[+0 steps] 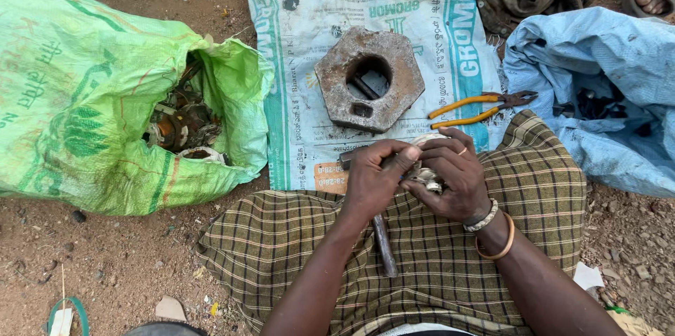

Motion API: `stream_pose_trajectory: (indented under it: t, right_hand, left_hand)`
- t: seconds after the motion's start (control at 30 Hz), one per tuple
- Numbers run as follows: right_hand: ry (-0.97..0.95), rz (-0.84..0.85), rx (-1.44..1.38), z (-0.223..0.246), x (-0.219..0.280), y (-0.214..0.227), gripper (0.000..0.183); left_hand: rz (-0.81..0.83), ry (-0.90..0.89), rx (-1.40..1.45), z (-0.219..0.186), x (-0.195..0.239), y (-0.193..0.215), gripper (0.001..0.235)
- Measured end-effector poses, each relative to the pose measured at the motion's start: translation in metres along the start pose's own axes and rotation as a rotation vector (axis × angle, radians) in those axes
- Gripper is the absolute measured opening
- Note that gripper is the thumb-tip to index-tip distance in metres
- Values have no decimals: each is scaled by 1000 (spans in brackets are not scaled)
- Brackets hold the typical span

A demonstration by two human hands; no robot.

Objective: The person sits on the ground and dismantles small electrical components, using a hammer and pliers to break apart plastic casings and extract copper wire coils. They place the extracted coils into a green sack and continue processing additional components.

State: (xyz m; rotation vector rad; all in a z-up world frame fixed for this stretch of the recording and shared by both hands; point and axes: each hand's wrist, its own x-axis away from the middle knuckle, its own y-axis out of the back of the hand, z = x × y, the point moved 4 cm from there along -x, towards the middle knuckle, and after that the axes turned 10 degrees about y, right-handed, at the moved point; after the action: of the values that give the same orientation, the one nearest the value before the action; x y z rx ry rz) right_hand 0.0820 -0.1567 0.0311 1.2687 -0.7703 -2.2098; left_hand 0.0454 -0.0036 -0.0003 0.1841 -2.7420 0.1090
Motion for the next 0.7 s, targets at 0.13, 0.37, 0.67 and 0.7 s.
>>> stream_pose_trajectory:
  t: [0.13, 0.37, 0.67, 0.7]
  right_hand:
    - [-28, 47, -38, -1, 0, -4, 39]
    - [-133, 68, -262, -5, 2, -8, 38]
    - [-142, 97, -178, -10, 5, -14, 36]
    - [-133, 108, -159, -9, 4, -13, 36]
  left_hand:
    - [-10, -153, 76, 21, -7, 2, 33]
    - [37, 90, 820, 54, -9, -14, 24]
    - [-67, 99, 841, 58, -13, -5, 20]
    - [-56, 95, 826, 57, -12, -3, 20]
